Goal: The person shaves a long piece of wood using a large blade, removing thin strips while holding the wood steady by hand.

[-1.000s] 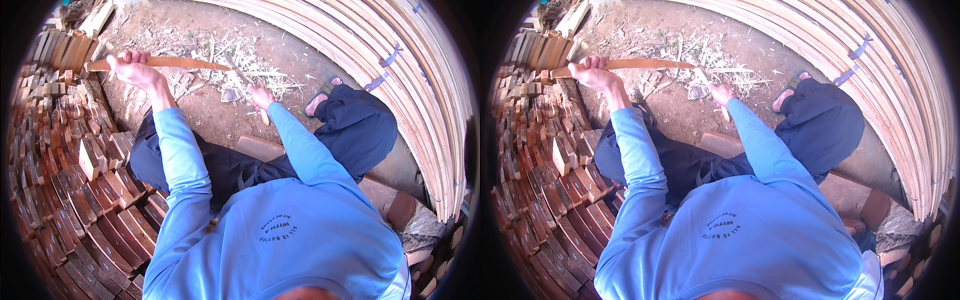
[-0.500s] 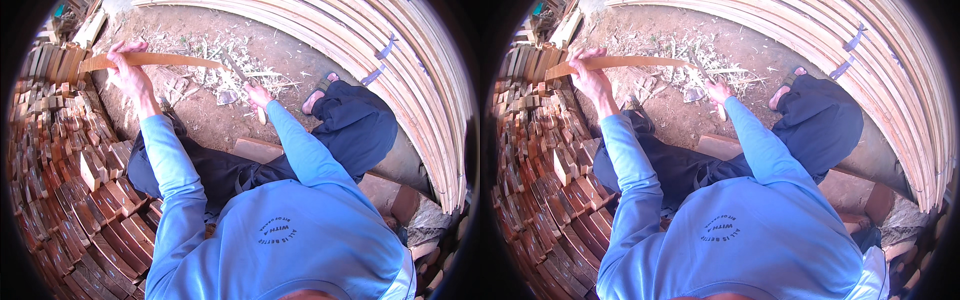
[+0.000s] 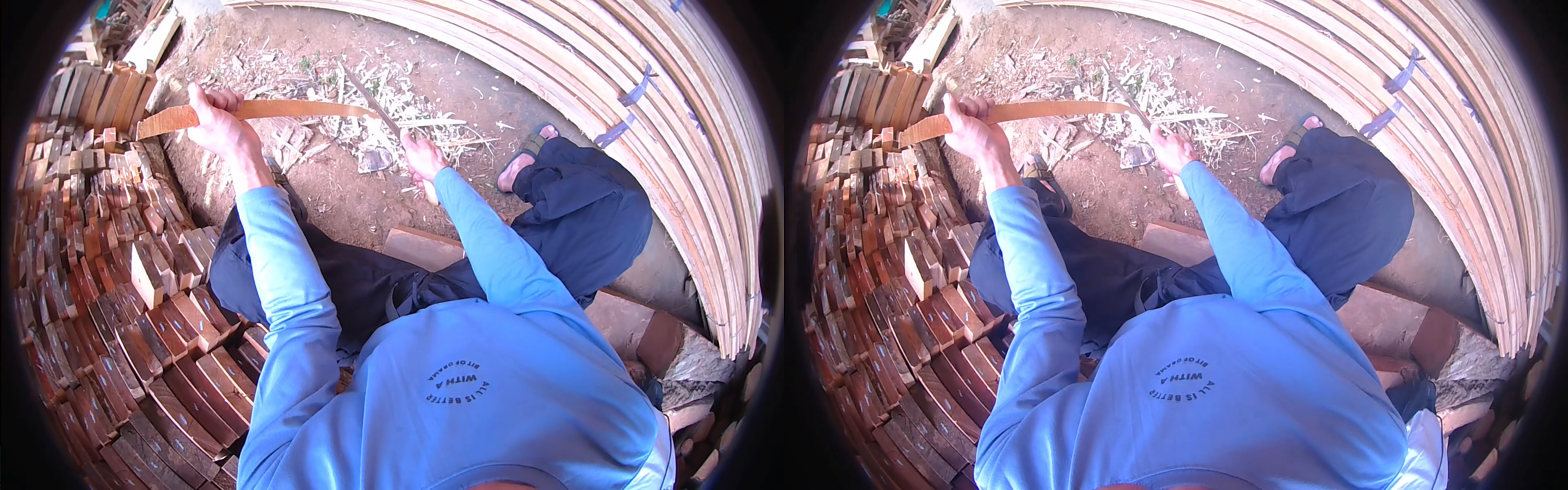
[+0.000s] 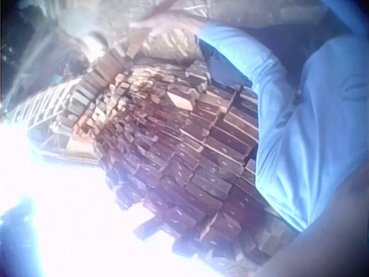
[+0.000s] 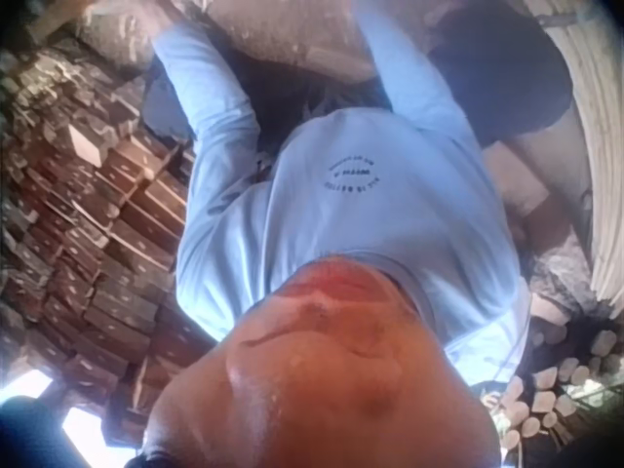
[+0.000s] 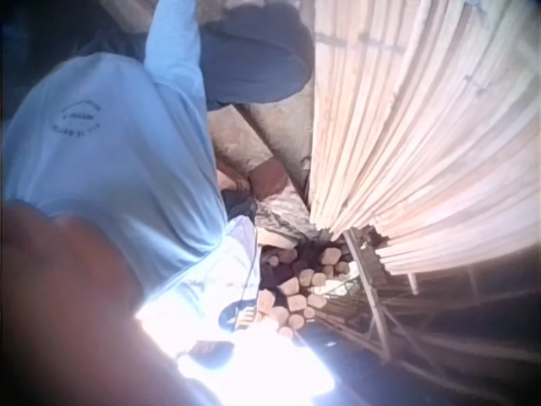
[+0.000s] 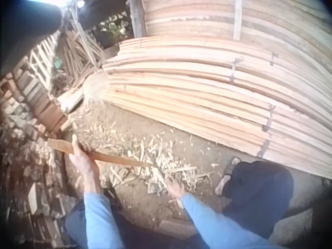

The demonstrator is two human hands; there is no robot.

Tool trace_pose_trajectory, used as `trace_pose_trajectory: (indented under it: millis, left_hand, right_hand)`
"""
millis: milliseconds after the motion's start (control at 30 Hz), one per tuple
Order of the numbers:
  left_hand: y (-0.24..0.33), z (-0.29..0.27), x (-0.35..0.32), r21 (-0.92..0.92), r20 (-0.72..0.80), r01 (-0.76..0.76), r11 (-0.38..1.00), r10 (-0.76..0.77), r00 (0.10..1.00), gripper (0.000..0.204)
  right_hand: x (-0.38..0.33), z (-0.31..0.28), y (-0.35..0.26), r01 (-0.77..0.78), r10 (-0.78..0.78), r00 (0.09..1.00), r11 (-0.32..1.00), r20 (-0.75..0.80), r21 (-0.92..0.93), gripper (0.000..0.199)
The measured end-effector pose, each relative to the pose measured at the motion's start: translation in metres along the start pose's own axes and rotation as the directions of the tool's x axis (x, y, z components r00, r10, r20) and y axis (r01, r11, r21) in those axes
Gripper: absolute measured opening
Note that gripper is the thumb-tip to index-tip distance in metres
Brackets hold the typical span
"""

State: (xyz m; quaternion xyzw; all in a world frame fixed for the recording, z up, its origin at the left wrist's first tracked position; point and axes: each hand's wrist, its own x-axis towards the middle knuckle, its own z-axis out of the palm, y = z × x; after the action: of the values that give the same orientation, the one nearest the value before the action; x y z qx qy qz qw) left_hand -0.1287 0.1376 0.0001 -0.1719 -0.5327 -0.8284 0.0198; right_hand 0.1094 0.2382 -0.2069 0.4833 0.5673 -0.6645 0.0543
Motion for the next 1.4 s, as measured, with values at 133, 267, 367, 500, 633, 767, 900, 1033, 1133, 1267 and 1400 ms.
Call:
trace_pose_trajectory:
  millis: [133, 267, 367, 500, 633, 767, 900, 1033, 1133, 1267, 1400]
  left_hand:
    - [0.0, 0.002, 0.0, -0.022, 0.017, 0.015, 1.0, -0.014, 1.0, 0.043]
    - [-0.004, -0.008, -0.001, 0.085, -0.085, -0.005, 0.996, 0.013, 0.996, 0.048]
    - [-0.007, -0.021, 0.006, -0.015, -0.085, 0.032, 0.999, -0.033, 0.996, 0.049]
    - [-0.006, -0.026, 0.007, -0.084, 0.081, 0.127, 0.988, -0.12, 0.99, 0.052]
    - [-0.005, -0.02, 0.003, -0.134, 0.238, 0.196, 0.971, -0.16, 0.958, 0.056]
    - [-0.004, -0.028, 0.001, -0.102, 0.306, 0.206, 0.973, -0.166, 0.937, 0.059]
    - [-0.004, -0.023, 0.001, -0.13, 0.336, 0.22, 0.967, -0.165, 0.927, 0.06]
    - [-0.008, -0.023, 0.0, -0.149, 0.341, 0.244, 0.958, -0.182, 0.922, 0.059]
    - [-0.011, -0.029, -0.001, -0.146, 0.36, 0.241, 0.959, -0.175, 0.916, 0.058]
    - [-0.012, -0.028, 0.003, -0.086, 0.343, 0.228, 0.97, -0.186, 0.921, 0.053]
    - [-0.014, -0.034, -0.001, -0.079, 0.357, 0.245, 0.966, -0.203, 0.912, 0.045]
  right_hand:
    - [0.018, 0.013, 0.025, 0.093, -0.137, 0.971, 0.971, -0.194, -0.22, 0.072]
    - [0.007, 0.014, 0.03, 0.012, -0.059, 0.994, 0.9, -0.095, -0.436, 0.075]
    - [-0.028, 0.0, -0.016, -0.025, 0.026, 1.0, 0.966, 0.002, -0.258, 0.07]
    - [-0.012, 0.01, 0.002, 0.04, -0.052, 0.998, 0.97, -0.043, -0.241, 0.07]
    - [0.007, 0.013, 0.024, -0.012, -0.026, 0.994, 0.936, -0.103, -0.352, 0.074]
    - [-0.012, -0.003, -0.011, 0.013, -0.025, 0.995, 0.992, -0.098, -0.123, 0.068]
    - [-0.009, 0.001, -0.001, 0.118, -0.139, 0.981, 0.981, -0.137, -0.154, 0.068]
    - [-0.014, 0.01, 0.01, -0.035, -0.003, 0.996, 0.916, -0.095, -0.399, 0.07]
    - [0.008, 0.003, 0.01, 0.02, -0.039, 0.998, 0.943, -0.049, -0.332, 0.071]
    - [0.008, 0.004, 0.014, 0.17, -0.188, 0.982, 0.927, -0.023, -0.333, 0.067]
    - [-0.002, 0.023, 0.019, -0.042, 0.02, 0.998, 0.917, -0.057, -0.398, 0.07]
